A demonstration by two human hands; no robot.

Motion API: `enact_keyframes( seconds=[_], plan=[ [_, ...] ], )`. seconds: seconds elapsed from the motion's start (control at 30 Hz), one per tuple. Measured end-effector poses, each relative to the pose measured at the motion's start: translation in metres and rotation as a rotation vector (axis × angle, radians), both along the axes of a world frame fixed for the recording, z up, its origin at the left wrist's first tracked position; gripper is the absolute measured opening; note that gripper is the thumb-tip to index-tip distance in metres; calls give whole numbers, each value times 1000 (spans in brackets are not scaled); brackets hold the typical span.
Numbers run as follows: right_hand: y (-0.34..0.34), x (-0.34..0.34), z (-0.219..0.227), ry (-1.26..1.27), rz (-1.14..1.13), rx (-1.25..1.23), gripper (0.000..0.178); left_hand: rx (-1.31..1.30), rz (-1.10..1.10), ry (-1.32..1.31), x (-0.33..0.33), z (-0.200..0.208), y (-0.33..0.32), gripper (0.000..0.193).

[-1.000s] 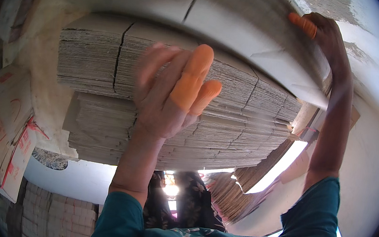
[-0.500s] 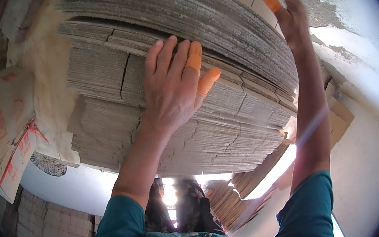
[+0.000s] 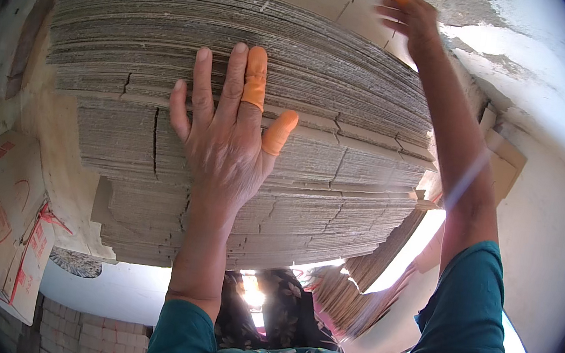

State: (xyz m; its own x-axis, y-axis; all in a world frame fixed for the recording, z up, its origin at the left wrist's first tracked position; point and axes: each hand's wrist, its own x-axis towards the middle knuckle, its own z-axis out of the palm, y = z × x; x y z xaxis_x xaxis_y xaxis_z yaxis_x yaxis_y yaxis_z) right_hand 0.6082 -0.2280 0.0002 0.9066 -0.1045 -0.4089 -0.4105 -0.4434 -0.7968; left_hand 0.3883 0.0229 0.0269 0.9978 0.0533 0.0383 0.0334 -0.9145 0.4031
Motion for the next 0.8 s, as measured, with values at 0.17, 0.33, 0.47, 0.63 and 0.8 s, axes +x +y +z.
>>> enact_keyframes(
  seconds=[0.17, 0.33, 0.47, 0.63, 0.8],
  plan=[
    [-124, 34, -50, 31, -329, -440, 50, 17, -6, 26, -2, 2, 0, 69],
    [-146, 36, -68, 321, -352, -240, 44, 30, 7, -14, -4, -2, 0, 69],
    [-151, 31, -67, 382, -345, -197, 38, 19, 11, -6, -4, -2, 0, 68],
    [-152, 26, -62, 402, -333, -191, 32, 0, 11, -36, -5, -4, 1, 66],
    [-143, 24, -62, 312, -272, -369, 28, -11, 16, -58, -6, -5, 0, 65]
  ],
)
